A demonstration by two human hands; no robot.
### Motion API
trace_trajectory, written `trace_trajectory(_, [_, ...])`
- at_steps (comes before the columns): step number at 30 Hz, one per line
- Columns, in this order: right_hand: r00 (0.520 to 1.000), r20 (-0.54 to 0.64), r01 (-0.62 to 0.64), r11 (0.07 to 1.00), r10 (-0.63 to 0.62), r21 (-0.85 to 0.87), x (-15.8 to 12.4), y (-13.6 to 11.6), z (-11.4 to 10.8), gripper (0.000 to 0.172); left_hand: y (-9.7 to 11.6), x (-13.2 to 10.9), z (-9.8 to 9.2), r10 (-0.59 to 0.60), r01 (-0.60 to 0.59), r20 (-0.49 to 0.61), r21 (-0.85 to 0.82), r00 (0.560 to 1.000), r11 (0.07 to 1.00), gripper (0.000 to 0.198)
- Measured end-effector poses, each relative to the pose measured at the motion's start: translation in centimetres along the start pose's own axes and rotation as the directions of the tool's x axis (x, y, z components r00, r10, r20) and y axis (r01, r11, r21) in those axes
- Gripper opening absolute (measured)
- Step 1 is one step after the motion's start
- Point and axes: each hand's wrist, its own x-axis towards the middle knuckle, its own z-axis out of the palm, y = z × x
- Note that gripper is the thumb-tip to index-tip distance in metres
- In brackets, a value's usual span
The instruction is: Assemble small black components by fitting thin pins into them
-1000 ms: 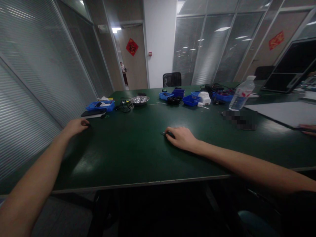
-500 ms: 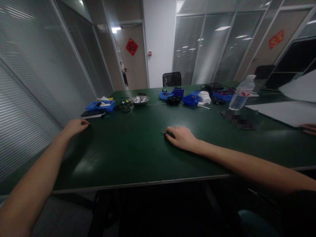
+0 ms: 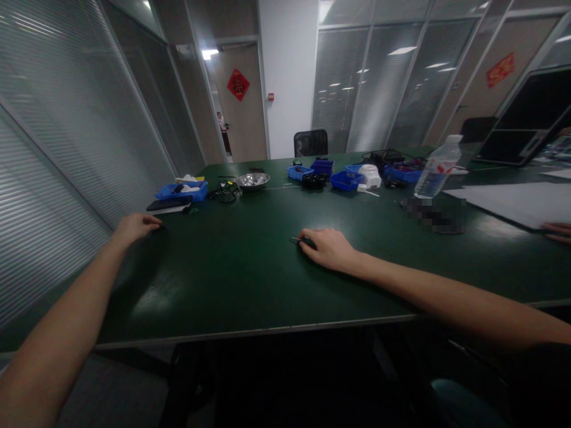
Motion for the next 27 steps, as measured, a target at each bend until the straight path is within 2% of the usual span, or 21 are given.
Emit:
trace_trajectory(9, [1.000,-0.013,0.010,1.000,-0.010,0.004,0.0,0.1,0.1,0.034,0.8,-0.7,-0.3,-0.065,0.066,0.026,-0.054,0.998,0.996,0.038])
trace_trajectory(18, [1.000,0.007,0.000,1.000,0.000,-0.014,0.1,0.1,0.1,0.033,0.4,-0.5,-0.1,-0.064,0.065,0.021,-0.059,0.998,0.996,0.036])
trace_trajectory(27, [1.000,0.002,0.000,1.000,0.000,-0.003,0.1,0.1,0.1,0.034,1.2,-1.1,-0.6,-0.080,0.080,-0.001,-0.053,0.997,0.995,0.031])
